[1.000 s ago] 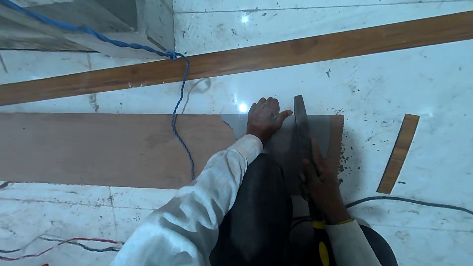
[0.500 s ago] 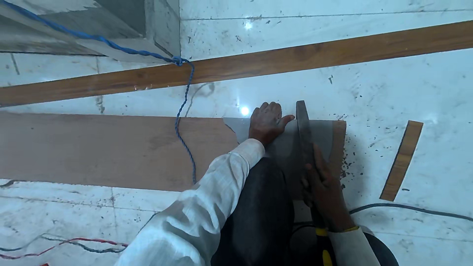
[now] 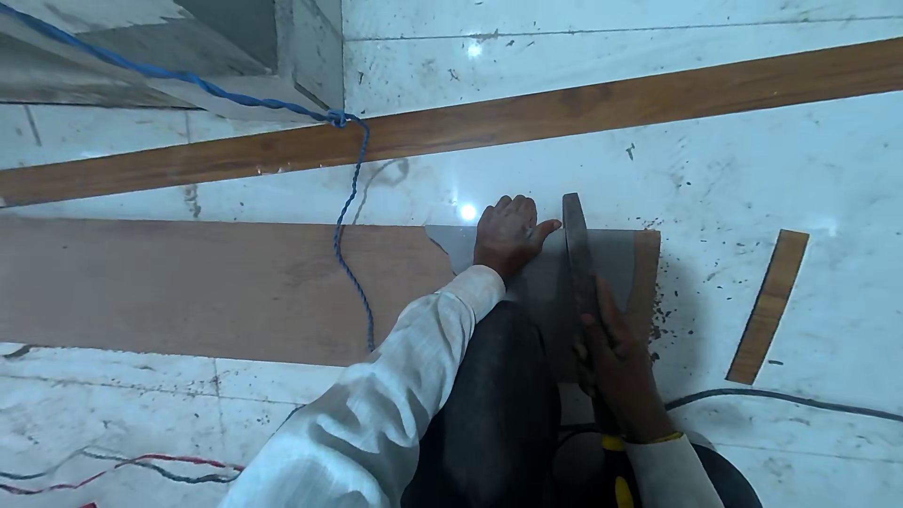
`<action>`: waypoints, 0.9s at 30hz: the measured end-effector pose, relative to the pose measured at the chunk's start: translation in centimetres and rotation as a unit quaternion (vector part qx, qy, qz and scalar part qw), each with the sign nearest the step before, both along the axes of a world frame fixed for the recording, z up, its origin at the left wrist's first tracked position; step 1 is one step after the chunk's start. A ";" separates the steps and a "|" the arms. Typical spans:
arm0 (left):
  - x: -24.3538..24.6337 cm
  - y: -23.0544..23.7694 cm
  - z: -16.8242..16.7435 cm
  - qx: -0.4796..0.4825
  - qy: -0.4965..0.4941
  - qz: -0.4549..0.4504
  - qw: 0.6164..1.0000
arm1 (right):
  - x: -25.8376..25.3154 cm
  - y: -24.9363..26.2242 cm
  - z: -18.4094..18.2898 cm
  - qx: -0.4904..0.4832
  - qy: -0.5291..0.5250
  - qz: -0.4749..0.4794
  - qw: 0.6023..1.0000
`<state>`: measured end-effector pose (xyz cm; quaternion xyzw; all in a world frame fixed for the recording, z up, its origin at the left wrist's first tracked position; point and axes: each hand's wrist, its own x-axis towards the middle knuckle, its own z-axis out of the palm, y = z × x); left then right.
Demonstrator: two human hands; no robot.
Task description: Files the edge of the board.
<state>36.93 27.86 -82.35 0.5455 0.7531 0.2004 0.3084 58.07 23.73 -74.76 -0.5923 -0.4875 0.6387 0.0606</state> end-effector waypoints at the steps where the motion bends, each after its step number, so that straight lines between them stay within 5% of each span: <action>1: 0.0 0.0 0.1 -0.004 0.001 -0.001 1.000 | 0.0 0.0 0.0 0.002 -0.005 0.003 1.000; 9: 0.1 0.0 0.4 -0.010 0.007 -0.003 1.000 | -1.8 0.2 0.5 0.109 -0.149 0.104 0.977; 27: 0.2 0.0 0.5 0.006 0.021 0.000 1.000 | -2.0 0.5 -1.0 0.203 -0.193 0.149 0.948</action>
